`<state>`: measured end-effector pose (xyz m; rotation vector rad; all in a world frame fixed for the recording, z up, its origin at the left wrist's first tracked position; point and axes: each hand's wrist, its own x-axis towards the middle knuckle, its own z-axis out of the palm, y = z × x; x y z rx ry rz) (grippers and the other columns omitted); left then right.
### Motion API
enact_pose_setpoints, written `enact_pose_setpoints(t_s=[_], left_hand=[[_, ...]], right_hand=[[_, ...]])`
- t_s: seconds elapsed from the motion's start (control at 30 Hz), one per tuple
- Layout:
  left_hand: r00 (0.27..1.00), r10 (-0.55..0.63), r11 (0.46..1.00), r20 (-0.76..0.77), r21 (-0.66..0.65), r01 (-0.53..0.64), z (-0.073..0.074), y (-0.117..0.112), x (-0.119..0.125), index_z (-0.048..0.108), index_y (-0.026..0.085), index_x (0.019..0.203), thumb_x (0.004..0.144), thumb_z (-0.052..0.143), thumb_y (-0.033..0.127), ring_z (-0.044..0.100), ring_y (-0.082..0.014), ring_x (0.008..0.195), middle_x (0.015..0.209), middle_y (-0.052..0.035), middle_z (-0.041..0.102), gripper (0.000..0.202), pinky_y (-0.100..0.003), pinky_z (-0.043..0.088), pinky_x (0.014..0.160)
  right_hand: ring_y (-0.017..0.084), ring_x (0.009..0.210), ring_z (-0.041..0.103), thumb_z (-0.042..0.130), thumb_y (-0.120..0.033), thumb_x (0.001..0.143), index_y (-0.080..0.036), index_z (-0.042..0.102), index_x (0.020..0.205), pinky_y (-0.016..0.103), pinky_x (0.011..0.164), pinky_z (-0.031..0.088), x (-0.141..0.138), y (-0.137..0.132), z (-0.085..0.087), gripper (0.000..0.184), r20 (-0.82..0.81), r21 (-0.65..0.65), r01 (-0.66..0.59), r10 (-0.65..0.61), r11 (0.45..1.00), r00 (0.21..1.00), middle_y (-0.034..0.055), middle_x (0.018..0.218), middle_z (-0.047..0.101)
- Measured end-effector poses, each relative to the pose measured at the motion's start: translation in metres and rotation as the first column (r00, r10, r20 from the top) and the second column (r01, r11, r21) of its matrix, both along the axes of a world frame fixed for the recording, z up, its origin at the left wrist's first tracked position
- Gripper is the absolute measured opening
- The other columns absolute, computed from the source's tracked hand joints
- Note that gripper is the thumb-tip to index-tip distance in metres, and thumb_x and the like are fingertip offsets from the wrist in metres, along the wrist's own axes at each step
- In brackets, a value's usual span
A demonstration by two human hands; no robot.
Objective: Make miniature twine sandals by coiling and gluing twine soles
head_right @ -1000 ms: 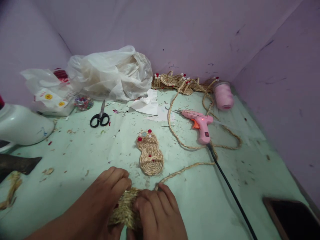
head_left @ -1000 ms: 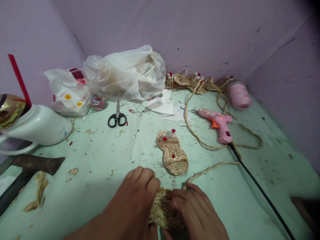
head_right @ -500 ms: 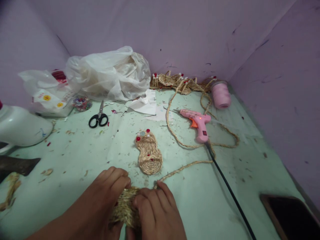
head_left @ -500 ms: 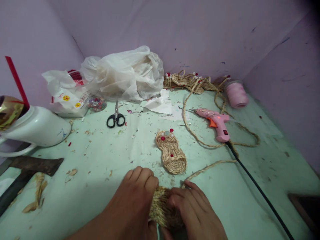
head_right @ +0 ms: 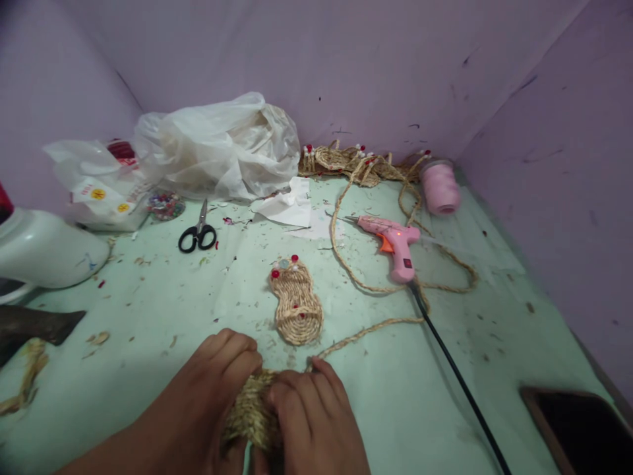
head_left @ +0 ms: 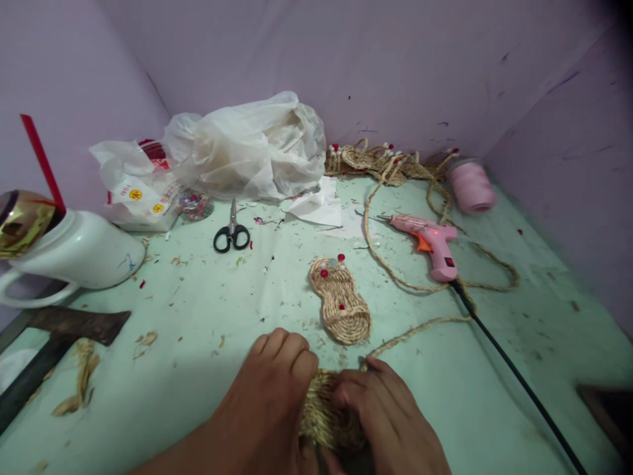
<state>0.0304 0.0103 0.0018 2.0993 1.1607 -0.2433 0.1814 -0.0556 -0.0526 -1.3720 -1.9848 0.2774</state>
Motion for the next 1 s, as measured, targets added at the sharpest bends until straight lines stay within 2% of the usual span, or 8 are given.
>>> enact_pose_setpoints(t_s=[0.2,0.4,0.5,0.63,0.77,0.87,0.93,1.0], left_hand=[[0.997,-0.001,0.995,0.073,0.100,-0.006,-0.001,-0.007,-0.004,0.048,0.019,0.077,0.053,0.051,0.017,0.039,-0.0238,0.086,0.089,-0.0064,0.048,0.024,-0.041,0.035,0.080],[0.996,-0.002,0.968,0.094,0.249,-0.022,-0.002,-0.015,-0.004,0.047,0.019,0.079,0.056,0.053,0.018,0.040,-0.0242,0.086,0.089,-0.0068,0.047,0.023,-0.042,0.035,0.081],[0.997,-0.041,0.960,0.065,0.281,0.021,-0.001,-0.013,-0.007,0.047,0.019,0.079,0.057,0.053,0.020,0.041,-0.0249,0.087,0.090,-0.0071,0.047,0.023,-0.042,0.036,0.081],[0.986,-0.145,0.954,0.078,0.274,0.119,0.001,-0.008,-0.018,0.049,0.020,0.089,0.061,0.054,0.022,0.042,-0.0243,0.090,0.096,-0.0060,0.047,0.029,-0.040,0.036,0.083],[0.978,-0.195,0.942,0.078,0.293,0.164,0.003,-0.008,-0.025,0.049,0.019,0.095,0.062,0.055,0.023,0.043,-0.0243,0.092,0.097,-0.0063,0.048,0.033,-0.038,0.037,0.084],[0.977,-0.200,0.928,0.069,0.334,0.166,0.002,-0.009,-0.024,0.050,0.019,0.091,0.064,0.055,0.026,0.044,-0.0247,0.090,0.094,-0.0069,0.049,0.028,-0.038,0.038,0.080],[0.979,-0.189,0.919,0.072,0.365,0.150,-0.001,-0.010,-0.023,0.050,0.018,0.089,0.065,0.055,0.027,0.044,-0.0249,0.089,0.094,-0.0074,0.049,0.026,-0.037,0.039,0.078],[0.980,-0.179,0.909,0.084,0.394,0.132,-0.005,-0.011,-0.022,0.050,0.019,0.088,0.065,0.056,0.028,0.045,-0.0246,0.088,0.093,-0.0072,0.050,0.026,-0.037,0.039,0.077]], right_hand=[[0.020,0.074,0.060,0.052,-0.016,0.061,-0.019,0.050,0.089,0.041,0.086,0.043,-0.003,0.001,0.006,0.029,0.022,0.062,-0.011,0.009,0.998,1.000,0.0033,0.081,0.064],[0.021,0.079,0.057,0.056,-0.014,0.059,-0.016,0.049,0.092,0.044,0.090,0.038,-0.009,-0.002,0.010,0.034,0.003,0.093,0.022,-0.023,0.995,1.000,0.0063,0.084,0.061],[0.021,0.081,0.055,0.058,-0.014,0.058,-0.016,0.049,0.091,0.046,0.093,0.035,-0.011,-0.004,0.011,0.035,0.002,0.039,0.029,-0.029,0.999,1.000,0.0058,0.085,0.060],[0.021,0.084,0.054,0.059,-0.012,0.059,-0.016,0.050,0.092,0.047,0.095,0.032,-0.011,-0.009,0.015,0.034,0.001,-0.008,0.024,-0.024,1.000,1.000,0.0056,0.087,0.059],[0.023,0.091,0.052,0.059,-0.013,0.064,-0.018,0.055,0.083,0.049,0.096,0.028,-0.012,-0.017,0.018,0.019,0.067,0.002,0.024,-0.024,1.000,0.997,0.0072,0.094,0.059],[0.025,0.091,0.051,0.059,-0.016,0.069,-0.019,0.060,0.076,0.049,0.088,0.033,-0.015,-0.021,0.016,0.008,0.144,0.122,0.030,-0.047,0.992,0.988,0.0075,0.097,0.061],[0.022,0.078,0.052,0.058,-0.016,0.072,-0.019,0.061,0.074,0.042,0.075,0.039,-0.017,-0.022,0.013,0.005,0.172,0.166,0.005,-0.034,0.986,0.985,0.0058,0.086,0.064],[0.019,0.067,0.051,0.056,-0.014,0.073,-0.018,0.062,0.071,0.035,0.064,0.039,-0.020,-0.022,0.010,0.007,0.166,0.171,-0.011,-0.018,0.985,0.986,0.0043,0.074,0.063]])
